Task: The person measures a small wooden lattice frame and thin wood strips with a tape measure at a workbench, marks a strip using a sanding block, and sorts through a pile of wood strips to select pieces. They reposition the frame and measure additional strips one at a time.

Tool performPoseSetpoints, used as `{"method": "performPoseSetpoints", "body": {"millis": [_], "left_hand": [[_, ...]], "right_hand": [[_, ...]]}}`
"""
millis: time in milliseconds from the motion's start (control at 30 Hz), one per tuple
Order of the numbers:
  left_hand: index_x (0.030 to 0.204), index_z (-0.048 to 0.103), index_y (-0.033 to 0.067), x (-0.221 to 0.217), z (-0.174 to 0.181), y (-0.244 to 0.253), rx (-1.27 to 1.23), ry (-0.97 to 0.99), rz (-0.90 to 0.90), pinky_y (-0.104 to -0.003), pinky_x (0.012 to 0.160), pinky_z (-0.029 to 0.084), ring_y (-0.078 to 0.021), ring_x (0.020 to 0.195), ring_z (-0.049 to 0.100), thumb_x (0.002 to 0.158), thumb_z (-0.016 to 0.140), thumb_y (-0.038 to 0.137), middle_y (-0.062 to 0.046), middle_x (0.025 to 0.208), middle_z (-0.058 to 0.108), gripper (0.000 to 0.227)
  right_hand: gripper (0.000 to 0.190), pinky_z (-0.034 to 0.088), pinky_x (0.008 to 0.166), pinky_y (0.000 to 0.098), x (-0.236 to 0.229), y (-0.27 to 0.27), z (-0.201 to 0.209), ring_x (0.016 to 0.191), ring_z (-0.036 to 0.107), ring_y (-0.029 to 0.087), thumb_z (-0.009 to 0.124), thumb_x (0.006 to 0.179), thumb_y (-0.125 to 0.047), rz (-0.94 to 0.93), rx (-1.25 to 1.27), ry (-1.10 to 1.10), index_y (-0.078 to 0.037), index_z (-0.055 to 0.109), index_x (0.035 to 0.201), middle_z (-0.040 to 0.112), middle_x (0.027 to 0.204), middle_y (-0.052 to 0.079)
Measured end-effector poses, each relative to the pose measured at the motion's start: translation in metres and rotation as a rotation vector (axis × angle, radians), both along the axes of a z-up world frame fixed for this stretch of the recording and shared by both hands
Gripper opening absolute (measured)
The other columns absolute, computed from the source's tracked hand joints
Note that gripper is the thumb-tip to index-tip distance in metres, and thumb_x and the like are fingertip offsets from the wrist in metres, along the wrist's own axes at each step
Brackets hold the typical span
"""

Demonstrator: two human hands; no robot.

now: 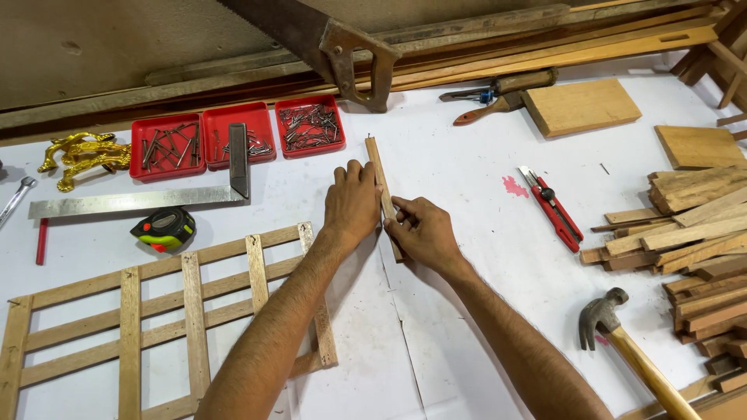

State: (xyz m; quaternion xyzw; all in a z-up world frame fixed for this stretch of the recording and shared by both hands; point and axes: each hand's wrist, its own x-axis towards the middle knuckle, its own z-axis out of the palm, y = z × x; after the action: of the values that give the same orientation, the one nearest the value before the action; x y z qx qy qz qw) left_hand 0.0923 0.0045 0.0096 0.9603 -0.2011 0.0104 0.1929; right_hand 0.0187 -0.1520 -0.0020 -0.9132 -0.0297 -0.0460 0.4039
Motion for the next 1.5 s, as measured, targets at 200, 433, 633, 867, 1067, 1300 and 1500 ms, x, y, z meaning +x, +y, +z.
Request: {"method": "performPoseSetpoints", "body": {"millis": [200,433,633,867,1067,1300,1500], "left_hand": [[0.14,0.049,-0.0001,-0.019,0.02,0.005,-0.041,0.007,0.011,-0.046,0.091,0.053,-0.0329,0.114,0.053,0.102,0.056,0.024,-0.019,0.125,0.054,0.045],[0.14,0.05,-0.0005,-0.07,0.073,0.015,-0.096,-0.097,-0.012,-0.047,0.091,0.053,-0.0335,0.112,0.054,0.1,0.059,0.02,-0.019,0.123,0.057,0.045],[0.139,0.053,0.0021,-0.138,0.119,0.067,-0.14,-0.264,0.01,-0.049,0.091,0.053,-0.0351,0.112,0.056,0.097,0.066,0.023,-0.019,0.119,0.059,0.049],[0.134,0.058,0.0047,-0.208,0.144,0.173,-0.175,-0.323,0.023,-0.049,0.093,0.053,-0.0363,0.114,0.059,0.091,0.075,0.029,-0.017,0.118,0.061,0.052],[0.131,0.062,0.0071,-0.255,0.142,0.28,-0.194,-0.283,0.082,-0.047,0.094,0.053,-0.035,0.116,0.061,0.091,0.075,0.026,-0.015,0.119,0.063,0.045],[0.128,0.065,0.0082,-0.3,0.124,0.402,-0.183,-0.222,0.281,-0.045,0.093,0.054,-0.0323,0.112,0.062,0.092,0.073,0.021,-0.011,0.118,0.065,0.039],[0.13,0.065,0.0095,-0.326,0.08,0.5,-0.057,-0.056,0.494,-0.045,0.098,0.052,-0.0327,0.117,0.059,0.093,0.073,0.021,-0.011,0.122,0.064,0.04]], "right_hand": [[0.054,0.061,0.065,0.0236,-0.022,-0.016,0.022,0.073,0.069,0.006,0.071,0.094,-0.022,-0.077,0.242,0.165,0.002,0.056,0.14,0.072,0.095,0.004],[0.05,0.056,0.062,0.0271,-0.073,-0.027,0.072,0.071,0.06,0.01,0.076,0.091,-0.024,-0.113,0.124,0.084,-0.005,0.065,0.136,0.074,0.099,0.003],[0.051,0.058,0.065,0.027,-0.101,0.015,0.114,0.073,0.066,0.01,0.08,0.088,-0.025,0.09,0.166,-0.135,-0.007,0.066,0.134,0.074,0.103,0.004],[0.051,0.059,0.07,0.028,-0.116,0.113,0.149,0.08,0.068,0.011,0.079,0.091,-0.027,0.324,0.174,-0.208,-0.007,0.065,0.136,0.074,0.108,0.005],[0.052,0.059,0.07,0.0297,-0.121,0.237,0.151,0.083,0.069,0.013,0.078,0.091,-0.03,0.509,0.16,-0.158,-0.007,0.065,0.136,0.075,0.108,0.007],[0.048,0.06,0.073,0.0309,-0.128,0.364,0.123,0.085,0.072,0.016,0.079,0.091,-0.033,0.744,0.162,-0.089,-0.007,0.068,0.13,0.077,0.109,0.01],[0.043,0.06,0.076,0.0363,-0.136,0.451,0.082,0.084,0.069,0.022,0.083,0.083,-0.036,0.862,-0.033,-0.146,-0.011,0.077,0.118,0.075,0.107,0.012]]}}
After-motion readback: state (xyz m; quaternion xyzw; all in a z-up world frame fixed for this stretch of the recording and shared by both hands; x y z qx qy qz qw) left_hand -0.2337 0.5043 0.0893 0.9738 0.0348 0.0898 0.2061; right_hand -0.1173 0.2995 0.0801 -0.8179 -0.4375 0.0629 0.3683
